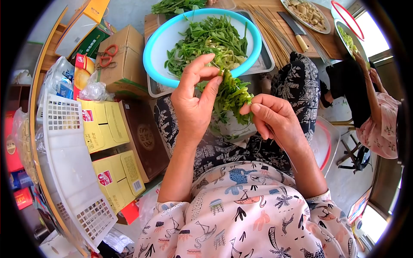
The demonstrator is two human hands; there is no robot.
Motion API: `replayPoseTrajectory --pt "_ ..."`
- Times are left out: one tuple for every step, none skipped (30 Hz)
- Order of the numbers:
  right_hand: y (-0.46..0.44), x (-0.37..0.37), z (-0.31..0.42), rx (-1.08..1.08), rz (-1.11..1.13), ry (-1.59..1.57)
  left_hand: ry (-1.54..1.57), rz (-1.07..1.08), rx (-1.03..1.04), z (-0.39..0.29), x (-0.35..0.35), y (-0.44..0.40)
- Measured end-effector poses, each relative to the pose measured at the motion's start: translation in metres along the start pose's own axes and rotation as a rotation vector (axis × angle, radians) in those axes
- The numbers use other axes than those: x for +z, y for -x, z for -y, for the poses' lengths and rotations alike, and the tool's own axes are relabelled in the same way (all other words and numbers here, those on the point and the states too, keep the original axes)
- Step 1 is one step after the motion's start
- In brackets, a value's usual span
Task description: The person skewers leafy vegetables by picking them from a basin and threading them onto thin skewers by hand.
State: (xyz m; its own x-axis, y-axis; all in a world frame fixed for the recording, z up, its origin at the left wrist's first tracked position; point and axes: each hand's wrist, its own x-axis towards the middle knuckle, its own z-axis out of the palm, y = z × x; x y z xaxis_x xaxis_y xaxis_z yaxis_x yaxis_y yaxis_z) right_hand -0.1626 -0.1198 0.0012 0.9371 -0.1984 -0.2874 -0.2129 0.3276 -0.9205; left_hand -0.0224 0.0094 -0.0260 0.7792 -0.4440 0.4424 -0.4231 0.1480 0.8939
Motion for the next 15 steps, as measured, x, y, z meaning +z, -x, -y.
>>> replayPoseTrajectory --pt "0.0 -0.001 0.0 -0.004 -0.003 -0.001 0.031 -0.007 -0.003 0.001 0.001 0.0" --pt "0.0 -0.002 0.001 -0.005 -0.005 -0.004 0.03 -0.004 -0.004 0.002 0.001 -0.001" --pt "0.001 -0.003 0.004 0.005 -0.006 0.0 0.025 -0.007 0.015 0.005 0.0 -0.002" --pt "0.002 -0.004 0.005 0.014 -0.007 0.004 0.021 -0.011 0.035 0.007 -0.001 -0.003" --pt "0.002 -0.006 0.003 0.015 -0.01 0.001 0.02 -0.007 0.033 0.007 -0.003 -0.005" --pt "0.001 -0.008 -0.002 0.005 -0.018 -0.013 0.0 -0.022 0.036 0.007 -0.004 -0.008" --pt "0.001 -0.011 -0.005 -0.003 -0.023 -0.026 -0.022 -0.04 0.039 0.008 -0.007 -0.011" --pt "0.001 -0.014 -0.006 -0.002 -0.018 -0.028 -0.079 -0.055 0.059 0.01 -0.013 -0.017" --pt "0.002 -0.017 -0.008 -0.006 -0.02 -0.036 -0.09 -0.092 0.054 0.011 -0.017 -0.025" --pt "0.003 -0.021 -0.009 -0.011 -0.023 -0.044 -0.116 -0.08 0.037 0.012 -0.024 -0.033" --pt "0.004 -0.024 -0.01 -0.012 -0.019 -0.046 -0.14 -0.068 0.022 0.015 -0.032 -0.041" --pt "0.005 -0.028 -0.012 -0.019 -0.034 -0.048 -0.145 -0.054 -0.016 0.025 -0.039 -0.05" --pt "0.006 -0.031 -0.013 -0.026 -0.046 -0.052 -0.152 -0.056 -0.013 0.033 -0.044 -0.058" --pt "0.006 -0.036 -0.015 -0.022 -0.051 -0.066 -0.219 0.05 -0.104 0.041 -0.049 -0.065" --pt "0.006 -0.039 -0.017 -0.023 -0.046 -0.071 -0.284 0.158 -0.196 0.05 -0.054 -0.072"
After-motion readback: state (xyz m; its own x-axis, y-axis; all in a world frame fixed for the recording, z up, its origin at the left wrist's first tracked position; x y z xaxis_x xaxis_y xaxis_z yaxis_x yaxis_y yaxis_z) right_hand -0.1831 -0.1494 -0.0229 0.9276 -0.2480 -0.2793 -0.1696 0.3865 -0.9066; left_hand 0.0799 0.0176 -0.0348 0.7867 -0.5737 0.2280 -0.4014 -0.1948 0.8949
